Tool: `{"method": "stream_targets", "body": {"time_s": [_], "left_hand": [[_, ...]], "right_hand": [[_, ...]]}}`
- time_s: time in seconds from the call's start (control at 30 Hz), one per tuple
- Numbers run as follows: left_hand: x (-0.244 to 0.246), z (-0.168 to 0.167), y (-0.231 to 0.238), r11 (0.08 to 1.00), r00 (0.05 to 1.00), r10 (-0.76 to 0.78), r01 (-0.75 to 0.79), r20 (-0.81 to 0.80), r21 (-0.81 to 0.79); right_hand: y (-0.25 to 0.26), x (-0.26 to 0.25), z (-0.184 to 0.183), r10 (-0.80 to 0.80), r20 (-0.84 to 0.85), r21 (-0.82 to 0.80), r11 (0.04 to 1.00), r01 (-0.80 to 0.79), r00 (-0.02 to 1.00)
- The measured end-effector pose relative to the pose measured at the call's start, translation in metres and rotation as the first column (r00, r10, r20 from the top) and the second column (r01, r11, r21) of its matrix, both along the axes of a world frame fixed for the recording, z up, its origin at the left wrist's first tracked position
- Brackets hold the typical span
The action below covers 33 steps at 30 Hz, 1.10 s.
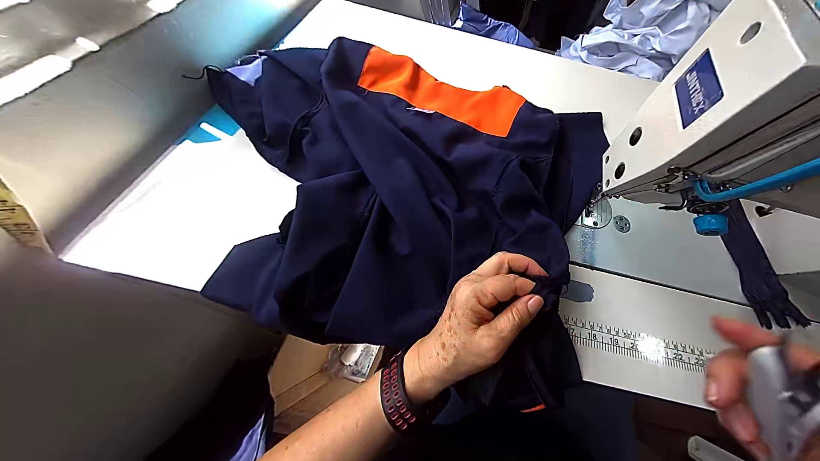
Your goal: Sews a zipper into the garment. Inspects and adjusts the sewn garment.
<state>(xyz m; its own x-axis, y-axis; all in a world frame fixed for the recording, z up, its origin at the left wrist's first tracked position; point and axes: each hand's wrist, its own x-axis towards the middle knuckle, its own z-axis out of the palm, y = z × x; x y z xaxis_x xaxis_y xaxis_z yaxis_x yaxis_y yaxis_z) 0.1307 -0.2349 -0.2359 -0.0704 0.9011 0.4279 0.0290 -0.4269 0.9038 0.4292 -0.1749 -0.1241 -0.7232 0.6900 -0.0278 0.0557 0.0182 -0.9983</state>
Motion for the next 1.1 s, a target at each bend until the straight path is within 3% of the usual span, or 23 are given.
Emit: {"method": "stream_targets", "body": {"time_s": [0.1,0.23,0.4,0.77,1.0,1.1], "left_hand": [[-0.001,0.0,-0.001,1.0,0.999,0.01,-0.009,-0.038,0.016],[0.002,-0.002,-0.001,0.995,0.993,0.075,-0.067,-0.095,0.079],[0.004,-0.004,-0.001,0.984,0.984,0.135,-0.119,-0.12,0.132],[0.006,-0.003,-0.002,0.979,0.977,0.155,-0.132,-0.148,0.156],[0.001,-0.002,-0.003,0.993,0.996,0.088,-0.086,-0.022,0.077],[0.0,-0.002,-0.004,0.995,0.997,0.08,-0.08,0.001,0.06]], "right_hand": [[-0.004,-0.054,-0.021,0.171,0.064,-0.113,0.98,-0.163,0.983],[0.006,-0.085,-0.033,0.194,0.155,-0.378,0.917,-0.124,0.969],[0.011,-0.087,-0.029,0.214,0.155,-0.521,0.847,-0.104,0.965],[0.015,-0.088,-0.03,0.243,0.139,-0.569,0.813,-0.123,0.96],[0.011,-0.086,-0.05,0.222,-0.078,-0.552,0.802,-0.228,0.972],[0.012,-0.086,-0.052,0.229,-0.099,-0.545,0.802,-0.245,0.968]]}}
